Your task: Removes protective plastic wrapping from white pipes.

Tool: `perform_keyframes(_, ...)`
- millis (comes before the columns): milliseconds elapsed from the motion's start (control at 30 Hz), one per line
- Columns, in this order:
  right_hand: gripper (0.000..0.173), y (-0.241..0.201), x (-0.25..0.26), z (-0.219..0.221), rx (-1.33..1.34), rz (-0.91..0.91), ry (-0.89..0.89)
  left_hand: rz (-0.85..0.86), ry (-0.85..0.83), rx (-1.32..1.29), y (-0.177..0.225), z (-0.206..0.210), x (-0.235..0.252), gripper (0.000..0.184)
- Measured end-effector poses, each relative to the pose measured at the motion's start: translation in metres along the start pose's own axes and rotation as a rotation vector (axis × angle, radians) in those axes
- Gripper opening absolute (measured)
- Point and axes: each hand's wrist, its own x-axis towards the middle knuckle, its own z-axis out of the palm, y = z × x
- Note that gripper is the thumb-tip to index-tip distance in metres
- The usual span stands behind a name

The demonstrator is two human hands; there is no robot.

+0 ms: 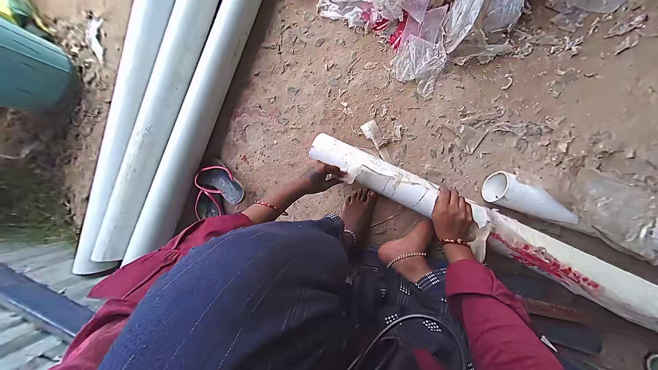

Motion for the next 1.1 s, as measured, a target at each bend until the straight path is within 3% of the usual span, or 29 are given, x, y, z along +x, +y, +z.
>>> perform_keyframes(67, 0.023, -0.002, 0.001, -0.004, 0.010, -0.004, -0.043, -0.111, -0.033, 0.150, 0.030, 0.005, 0.007, 0.019)
perform_keyframes(100, 0.023, -0.002, 0.003, -0.005, 0.019, -0.003, -0.076, -0.018, 0.092, 0.263, 0.015, 0.030, 0.013, 0.026)
perform_keyframes(133, 0.023, 0.000, 0.007, -0.005, 0.028, -0.007, -0.110, 0.168, 0.318, 0.372, -0.013, 0.069, 0.026, 0.036)
perform_keyframes(167, 0.024, 0.001, 0.010, -0.006, 0.035, -0.012, -0.143, 0.265, 0.345, 0.436, -0.025, 0.084, 0.041, 0.050)
perform_keyframes(233, 0.025, 0.002, 0.015, -0.011, 0.036, -0.025, -0.177, 0.327, 0.113, 0.504, -0.010, 0.067, 0.060, 0.064)
perform_keyframes(333, 0.025, 0.002, 0.021, -0.017, 0.080, 0.030, -0.192, 0.474, -0.002, 0.363, -0.005, 0.072, 0.065, 0.029)
perform_keyframes(467, 0.027, -0.010, 0.045, -0.039, 0.319, 0.138, -0.376, 0.569, 0.129, 0.319, -0.037, 0.104, 0.047, 0.031)
perform_keyframes(600, 0.021, -0.039, 0.066, -0.035, 0.465, -0.112, -0.488, 0.560, 0.105, 0.374, -0.030, 0.097, 0.039, 0.027)
perform_keyframes(733, 0.019, -0.055, 0.085, -0.030, 0.418, -0.269, -0.561, 0.506, 0.014, 0.275, -0.021, 0.081, 0.040, 0.025)
perform_keyframes(900, 0.014, -0.024, 0.076, -0.035, 0.318, -0.423, -0.493, 0.451, 0.071, 0.240, -0.023, 0.087, 0.041, 0.018)
perform_keyframes(1100, 0.013, 0.037, 0.050, -0.061, 0.148, -0.436, -0.453, 0.435, 0.095, 0.235, -0.023, 0.086, 0.044, 0.015)
